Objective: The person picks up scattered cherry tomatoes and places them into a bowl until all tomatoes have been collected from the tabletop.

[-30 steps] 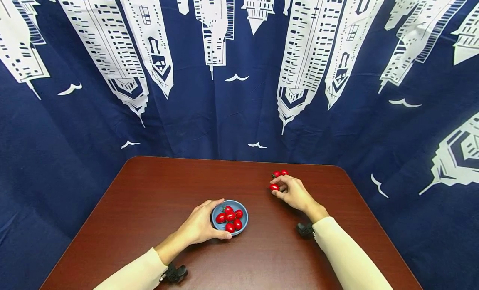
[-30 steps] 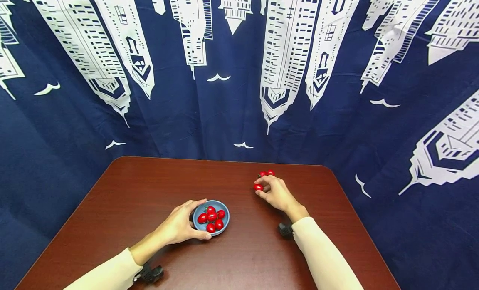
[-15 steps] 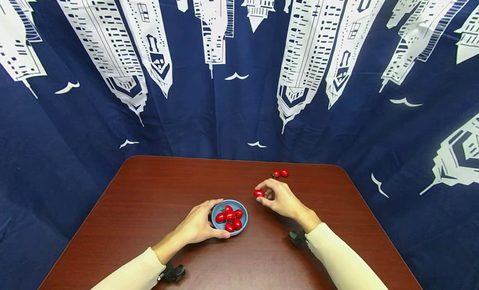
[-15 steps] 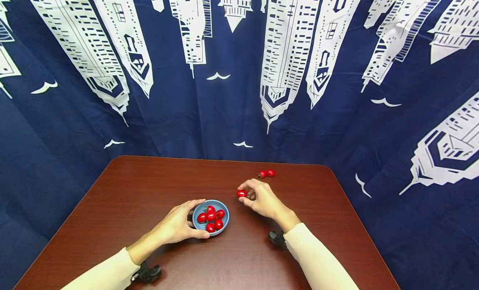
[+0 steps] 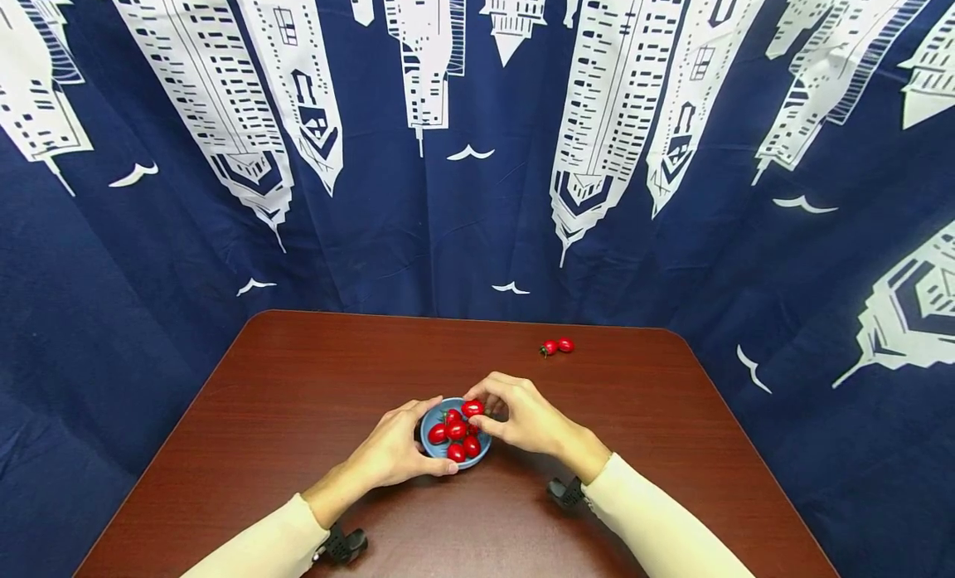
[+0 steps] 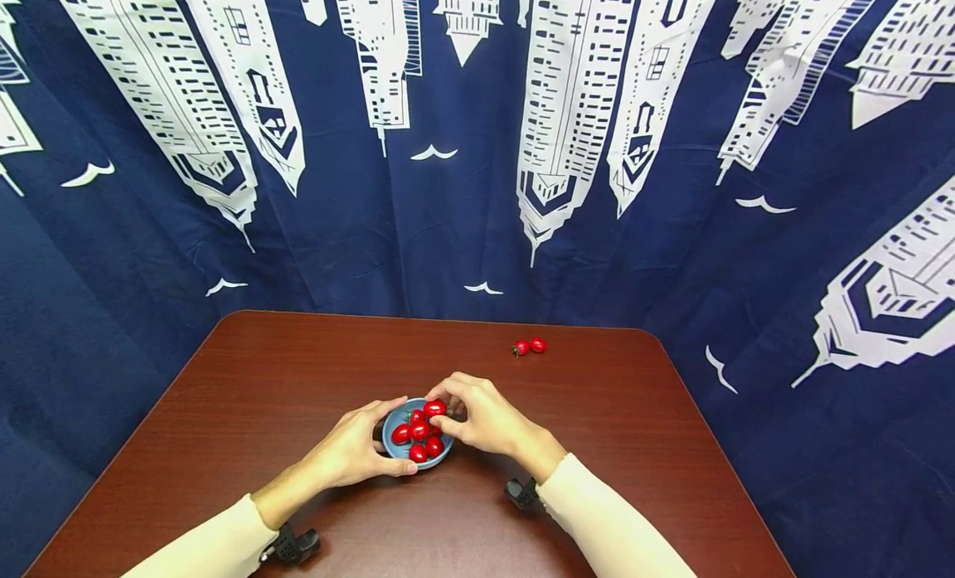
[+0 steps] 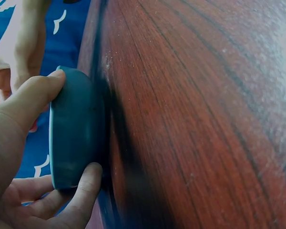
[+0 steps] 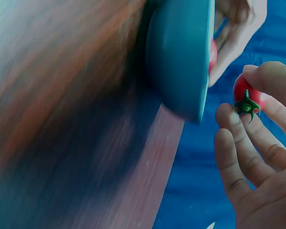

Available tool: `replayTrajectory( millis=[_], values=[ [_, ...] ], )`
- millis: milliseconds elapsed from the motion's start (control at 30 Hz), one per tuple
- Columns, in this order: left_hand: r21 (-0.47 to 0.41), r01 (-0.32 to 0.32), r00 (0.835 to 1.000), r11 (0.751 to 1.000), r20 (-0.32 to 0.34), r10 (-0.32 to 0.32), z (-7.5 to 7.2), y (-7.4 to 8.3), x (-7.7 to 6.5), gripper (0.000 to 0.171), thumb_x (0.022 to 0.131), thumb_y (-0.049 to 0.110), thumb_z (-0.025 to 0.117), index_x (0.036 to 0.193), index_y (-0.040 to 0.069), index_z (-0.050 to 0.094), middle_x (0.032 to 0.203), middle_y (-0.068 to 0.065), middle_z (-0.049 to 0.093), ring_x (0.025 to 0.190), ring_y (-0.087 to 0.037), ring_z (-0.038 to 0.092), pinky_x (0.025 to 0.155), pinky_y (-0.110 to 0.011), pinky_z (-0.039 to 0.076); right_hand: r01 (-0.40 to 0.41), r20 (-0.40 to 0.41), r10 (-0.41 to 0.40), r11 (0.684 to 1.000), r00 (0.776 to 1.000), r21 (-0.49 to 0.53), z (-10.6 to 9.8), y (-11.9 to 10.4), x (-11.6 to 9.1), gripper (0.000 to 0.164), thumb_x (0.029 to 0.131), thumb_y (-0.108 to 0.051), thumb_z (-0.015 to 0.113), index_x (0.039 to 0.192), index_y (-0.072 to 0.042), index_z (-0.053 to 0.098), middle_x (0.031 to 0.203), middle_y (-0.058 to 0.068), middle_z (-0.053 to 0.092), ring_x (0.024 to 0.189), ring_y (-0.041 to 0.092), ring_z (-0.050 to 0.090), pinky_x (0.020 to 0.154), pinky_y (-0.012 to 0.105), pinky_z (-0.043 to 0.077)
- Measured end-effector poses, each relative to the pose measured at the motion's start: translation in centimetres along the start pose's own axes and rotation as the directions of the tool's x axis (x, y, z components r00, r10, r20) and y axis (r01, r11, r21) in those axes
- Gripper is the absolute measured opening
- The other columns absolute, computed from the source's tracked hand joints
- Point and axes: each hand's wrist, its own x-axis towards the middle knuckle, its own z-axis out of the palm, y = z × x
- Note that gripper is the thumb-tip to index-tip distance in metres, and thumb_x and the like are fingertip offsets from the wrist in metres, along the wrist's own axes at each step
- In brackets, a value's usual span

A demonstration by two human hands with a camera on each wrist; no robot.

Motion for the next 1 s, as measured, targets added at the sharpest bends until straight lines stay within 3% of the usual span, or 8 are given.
replayTrajectory(
  millis=[267, 467, 633, 767, 1000],
  values=[
    [0.02, 0.018, 1.0, 1.0, 0.011, -0.018, 0.0, -0.2, -0.2, 0.115, 0.079, 0.053, 0.108, 0.169, 0.003, 0.058, 0.142, -0.01, 0.076, 0.119, -0.019, 0.073, 0.1, -0.037, 0.065, 0.052, 0.086, -0.051, 0.999, 0.995, -0.002, 1.6, -1.6, 1.1, 0.032, 0.102, -0.013, 0.091, 0.132, -0.01, 0.081, 0.118, 0.003, 0.08, 0.093, 0.019, 0.079, 0.084, 0.033, 0.071],
    [0.021, 0.001, 1.0, 1.0, -0.012, -0.001, 0.0, -0.3, -0.2, 0.114, 0.078, 0.052, 0.109, 0.168, 0.002, 0.059, 0.146, -0.01, 0.077, 0.126, -0.024, 0.076, 0.109, -0.048, 0.065, 0.101, 0.124, -0.094, 0.993, 0.988, -0.054, 2.3, -2.1, 1.6, 0.031, 0.103, -0.016, 0.09, 0.132, -0.011, 0.083, 0.112, -0.002, 0.079, 0.093, 0.009, 0.073, 0.085, 0.021, 0.065],
    [0.018, -0.025, 1.0, 1.0, -0.017, 0.025, 0.0, -0.2, -0.1, 0.114, 0.078, 0.05, 0.109, 0.168, 0.001, 0.059, 0.145, -0.01, 0.078, 0.129, -0.027, 0.076, 0.113, -0.053, 0.064, 0.095, 0.158, -0.08, 0.991, 0.984, -0.093, 2.7, -2.4, 1.9, 0.031, 0.104, -0.02, 0.089, 0.134, -0.016, 0.083, 0.116, -0.005, 0.08, 0.094, 0.006, 0.07, 0.086, 0.016, 0.06],
    [0.019, -0.033, 0.999, 0.999, -0.01, 0.033, 0.1, -0.3, -0.1, 0.114, 0.079, 0.051, 0.109, 0.168, 0.001, 0.059, 0.144, -0.009, 0.078, 0.127, -0.024, 0.076, 0.111, -0.05, 0.065, 0.097, 0.166, -0.074, 0.986, 0.983, -0.136, 2.8, -2.5, 1.9, 0.031, 0.104, -0.022, 0.089, 0.134, -0.02, 0.083, 0.118, -0.006, 0.08, 0.099, 0.009, 0.071, 0.091, 0.021, 0.06],
    [0.03, -0.04, 0.999, 0.999, -0.019, 0.041, 0.2, -0.3, 0.0, 0.114, 0.078, 0.052, 0.109, 0.167, 0.0, 0.06, 0.146, -0.012, 0.078, 0.13, -0.028, 0.077, 0.112, -0.053, 0.064, 0.101, 0.139, -0.074, 0.975, 0.988, -0.198, 2.7, -2.6, 1.5, 0.036, 0.102, -0.029, 0.088, 0.137, -0.021, 0.082, 0.137, -0.007, 0.079, 0.127, 0.013, 0.075, 0.111, 0.043, 0.06]
  ],
)
